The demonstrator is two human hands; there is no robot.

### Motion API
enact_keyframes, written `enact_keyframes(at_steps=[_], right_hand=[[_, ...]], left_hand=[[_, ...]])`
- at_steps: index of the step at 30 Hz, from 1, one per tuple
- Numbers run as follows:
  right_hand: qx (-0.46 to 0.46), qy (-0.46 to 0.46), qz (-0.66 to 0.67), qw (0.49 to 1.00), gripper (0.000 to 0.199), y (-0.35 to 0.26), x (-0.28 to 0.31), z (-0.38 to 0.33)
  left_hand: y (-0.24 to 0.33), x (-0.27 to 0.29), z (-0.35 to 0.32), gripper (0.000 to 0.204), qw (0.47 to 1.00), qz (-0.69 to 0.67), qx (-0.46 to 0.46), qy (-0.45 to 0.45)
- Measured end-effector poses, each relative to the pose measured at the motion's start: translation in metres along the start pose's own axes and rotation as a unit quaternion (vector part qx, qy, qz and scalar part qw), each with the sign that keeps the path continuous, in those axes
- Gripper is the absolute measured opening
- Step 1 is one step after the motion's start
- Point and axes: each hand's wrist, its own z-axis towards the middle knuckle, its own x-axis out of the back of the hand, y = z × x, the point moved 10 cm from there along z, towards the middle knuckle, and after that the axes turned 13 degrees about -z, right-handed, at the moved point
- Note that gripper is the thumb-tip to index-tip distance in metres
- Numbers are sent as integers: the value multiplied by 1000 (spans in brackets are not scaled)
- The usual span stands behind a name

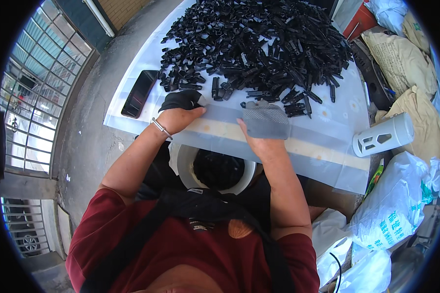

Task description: Sorting small black plastic components from a table into a bin.

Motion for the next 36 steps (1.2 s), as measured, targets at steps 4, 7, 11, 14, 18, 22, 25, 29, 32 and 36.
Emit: enact_keyframes(at_steps=[4,7,11,14,18,22,25,29,32,36], right_hand=[[-8,-19,134,991,22,-6,-15,-8],[73,28,98,992,21,-31,7,-8],[38,-36,74,996,20,-11,-16,-5],[-16,-59,192,980,21,-1,6,-3],[3,-97,147,984,23,-24,18,-15],[50,-84,68,993,25,-42,-1,-16],[91,-55,79,991,24,-45,11,-5],[57,-19,322,945,25,-50,27,-4],[94,6,330,939,27,-63,31,-6],[102,15,358,928,26,-68,33,-5]], left_hand=[[-2,-21,-21,28,960,-248,115,-53],[8,-28,-33,27,941,-294,154,-65],[-7,-35,-37,31,909,-348,221,-59],[-14,-32,-42,31,918,-333,212,-48],[-16,-31,-45,26,913,-365,179,-34],[-27,-39,-51,23,849,-471,238,-22],[-25,-36,-54,22,869,-435,234,-12],[-5,-25,-58,20,901,-381,208,-12],[-5,-19,-61,20,905,-378,197,-8],[9,-24,-61,20,861,-470,188,-55]])
